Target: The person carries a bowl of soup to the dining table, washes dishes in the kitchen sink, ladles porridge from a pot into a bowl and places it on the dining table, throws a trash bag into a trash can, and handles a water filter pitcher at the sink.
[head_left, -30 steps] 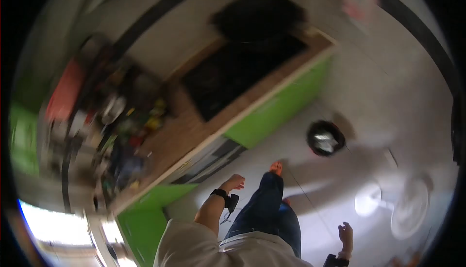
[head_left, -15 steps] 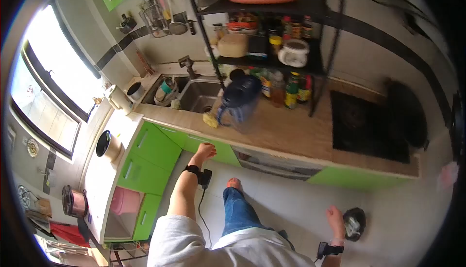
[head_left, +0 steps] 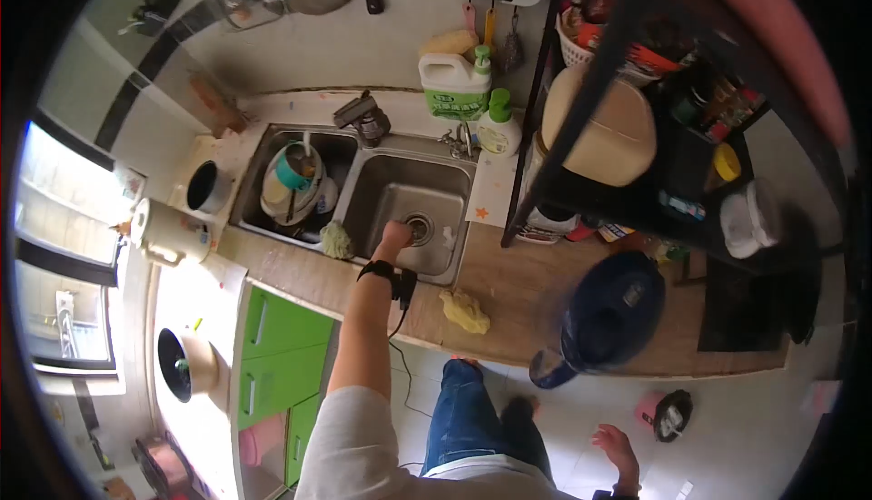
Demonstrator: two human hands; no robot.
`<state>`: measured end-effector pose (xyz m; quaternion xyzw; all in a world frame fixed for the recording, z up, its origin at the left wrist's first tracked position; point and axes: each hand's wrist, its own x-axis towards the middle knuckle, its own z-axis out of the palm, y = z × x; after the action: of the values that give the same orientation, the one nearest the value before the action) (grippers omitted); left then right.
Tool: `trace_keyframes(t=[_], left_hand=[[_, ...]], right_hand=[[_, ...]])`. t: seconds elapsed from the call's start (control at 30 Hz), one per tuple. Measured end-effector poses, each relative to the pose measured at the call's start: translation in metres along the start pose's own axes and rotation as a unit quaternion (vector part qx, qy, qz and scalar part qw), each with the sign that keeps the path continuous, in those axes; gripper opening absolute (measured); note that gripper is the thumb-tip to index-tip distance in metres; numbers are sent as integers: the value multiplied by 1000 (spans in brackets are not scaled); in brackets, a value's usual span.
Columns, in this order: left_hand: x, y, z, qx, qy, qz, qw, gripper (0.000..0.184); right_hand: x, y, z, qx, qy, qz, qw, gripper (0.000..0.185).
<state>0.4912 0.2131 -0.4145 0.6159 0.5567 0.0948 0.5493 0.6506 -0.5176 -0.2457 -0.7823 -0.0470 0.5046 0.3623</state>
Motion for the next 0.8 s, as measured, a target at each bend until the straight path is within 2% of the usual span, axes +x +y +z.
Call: trace_keyframes(t=[0.03, 0.07, 0.13, 0.2, 0.23, 0.27, 0.3, 0.33, 0.4, 0.43, 0.5, 0.53, 0.6, 0.63, 0.67, 0.73, 0.8], left_hand=[[7, 1, 15, 96, -34, 28, 994, 16], [10, 3, 30, 195, -62, 62, 977, 18], [10, 8, 56, 336, -121, 108, 928, 22], [5, 13, 73, 434, -184, 141, 871, 28], [2, 17, 78, 467, -194, 159, 848, 30], [-2, 24, 83, 493, -196, 177, 829, 33], [-10, 32, 87, 526, -180, 208, 805, 36], [-3, 30, 94, 527, -206, 209, 797, 37], [19, 12, 102, 533, -256, 208, 779, 41], [35, -8, 109, 532, -200, 176, 804, 33], [25, 5, 69, 427, -205, 147, 868, 26], [21, 34, 65, 371, -215, 152, 890, 22], [-2, 64, 37, 222, -103, 148, 958, 10], [-11, 74, 18, 48, -131, 113, 984, 8], [-26, 84, 5, -122, -161, 70, 977, 6], [-120, 157, -20, -297, -176, 96, 934, 7], [-198, 201, -33, -235, -176, 129, 947, 11]], right_hand=[[-4, 6, -4, -28, 61, 1, 998, 43], [-13, 7, -6, -153, 92, 28, 984, 42], [-28, 10, -10, -389, 144, 73, 907, 40], [-27, 63, -33, -447, 72, 78, 888, 40], [-27, 72, -33, -371, 35, 136, 918, 34], [-31, 76, -27, -346, 14, 120, 930, 45], [-32, 79, -26, -293, 6, 95, 951, 47], [-35, 71, -22, -239, 0, 70, 969, 49], [-40, 58, -11, -193, 80, 92, 974, 35], [-39, 39, -2, -167, 119, 100, 974, 28], [-31, 45, -7, -259, 118, 42, 958, 25], [-33, 51, -6, -296, 138, 16, 945, 24], [-37, 5, -6, -157, 181, 34, 970, 34], [-31, -5, -15, -251, 219, -65, 941, 32], [-31, -13, -21, -338, 252, -156, 893, 30], [-43, -94, -14, -261, 294, -215, 894, 26], [-56, -155, -9, -220, 344, -258, 876, 21]])
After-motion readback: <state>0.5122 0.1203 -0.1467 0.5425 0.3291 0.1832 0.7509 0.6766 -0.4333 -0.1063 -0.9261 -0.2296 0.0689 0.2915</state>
